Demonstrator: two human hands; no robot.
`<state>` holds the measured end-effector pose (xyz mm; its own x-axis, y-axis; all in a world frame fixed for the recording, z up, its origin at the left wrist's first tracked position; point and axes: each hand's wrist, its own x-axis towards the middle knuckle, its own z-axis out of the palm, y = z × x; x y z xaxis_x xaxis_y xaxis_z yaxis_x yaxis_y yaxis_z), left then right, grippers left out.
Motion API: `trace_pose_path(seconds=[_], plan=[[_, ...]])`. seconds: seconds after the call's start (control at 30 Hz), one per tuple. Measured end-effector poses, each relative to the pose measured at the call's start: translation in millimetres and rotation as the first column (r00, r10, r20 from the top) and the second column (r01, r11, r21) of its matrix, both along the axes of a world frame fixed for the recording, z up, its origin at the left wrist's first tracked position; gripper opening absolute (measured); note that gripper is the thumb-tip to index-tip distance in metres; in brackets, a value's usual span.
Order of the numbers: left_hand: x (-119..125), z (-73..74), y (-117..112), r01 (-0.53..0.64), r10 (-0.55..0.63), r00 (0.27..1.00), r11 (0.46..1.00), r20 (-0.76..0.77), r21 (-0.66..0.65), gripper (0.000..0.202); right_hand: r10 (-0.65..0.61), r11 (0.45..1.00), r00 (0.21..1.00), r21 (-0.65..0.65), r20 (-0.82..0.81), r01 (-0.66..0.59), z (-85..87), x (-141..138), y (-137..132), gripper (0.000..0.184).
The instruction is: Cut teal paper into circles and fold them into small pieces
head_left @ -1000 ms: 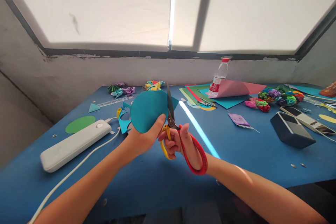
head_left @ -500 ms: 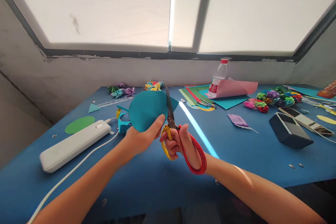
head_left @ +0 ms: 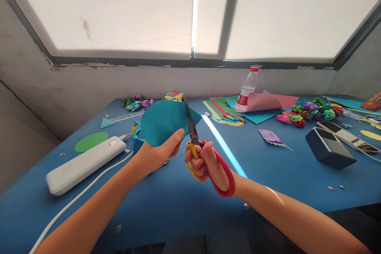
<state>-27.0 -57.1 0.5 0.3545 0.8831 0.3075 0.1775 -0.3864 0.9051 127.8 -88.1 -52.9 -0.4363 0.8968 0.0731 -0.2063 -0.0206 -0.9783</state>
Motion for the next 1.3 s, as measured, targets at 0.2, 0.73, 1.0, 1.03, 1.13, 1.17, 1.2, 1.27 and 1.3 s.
trace_pose_path(seconds=[0.2, 0.73, 1.0, 1.03, 1.13, 1.17, 1.2, 1.27, 1.3], plan=[[0.9, -2.1, 3.5, -0.030, 0.035, 0.996, 0.998, 0.081, -0.062, 0.044, 0.007, 1.000, 1.000, -0.023, 0.013, -0.007, 2.6, 1.1, 2.1, 0.074], [15.8, -19.1, 3.0, -0.323, 0.326, 0.874, 0.944, 0.360, -0.071, 0.033, 0.212, 0.956, 0.963, 0.172, 0.165, -0.239, -0.2, 6.9, -0.2, 0.075], [15.0, -21.7, -2.9, -0.350, 0.333, 0.916, 0.936, 0.224, 0.044, 0.030, 0.204, 0.947, 0.971, 0.225, 0.124, -0.228, 1.2, 6.7, 5.6, 0.086], [14.9, -21.3, -3.2, -0.355, 0.338, 0.920, 0.933, 0.198, 0.058, 0.031, 0.192, 0.949, 0.973, 0.228, 0.131, -0.218, 1.0, 6.0, 4.9, 0.086], [14.5, -19.5, -3.6, -0.350, 0.335, 0.930, 0.933, 0.150, 0.085, 0.032, 0.162, 0.953, 0.976, 0.232, 0.146, -0.193, 1.8, 4.4, 2.6, 0.086], [14.5, -19.0, -3.7, -0.345, 0.331, 0.933, 0.934, 0.142, 0.093, 0.030, 0.160, 0.956, 0.976, 0.225, 0.145, -0.190, 2.6, 3.9, 2.1, 0.086], [14.6, -18.5, -4.0, -0.344, 0.329, 0.934, 0.933, 0.137, 0.103, 0.028, 0.159, 0.958, 0.977, 0.218, 0.141, -0.187, 3.3, 3.5, 1.7, 0.086], [15.0, -17.9, -5.0, -0.348, 0.331, 0.934, 0.929, 0.135, 0.124, 0.025, 0.155, 0.963, 0.980, 0.202, 0.127, -0.179, 4.5, 2.6, 1.5, 0.087], [15.3, -17.8, -5.7, -0.351, 0.334, 0.932, 0.927, 0.139, 0.129, 0.025, 0.155, 0.965, 0.981, 0.195, 0.118, -0.175, 4.7, 2.3, 1.7, 0.088]])
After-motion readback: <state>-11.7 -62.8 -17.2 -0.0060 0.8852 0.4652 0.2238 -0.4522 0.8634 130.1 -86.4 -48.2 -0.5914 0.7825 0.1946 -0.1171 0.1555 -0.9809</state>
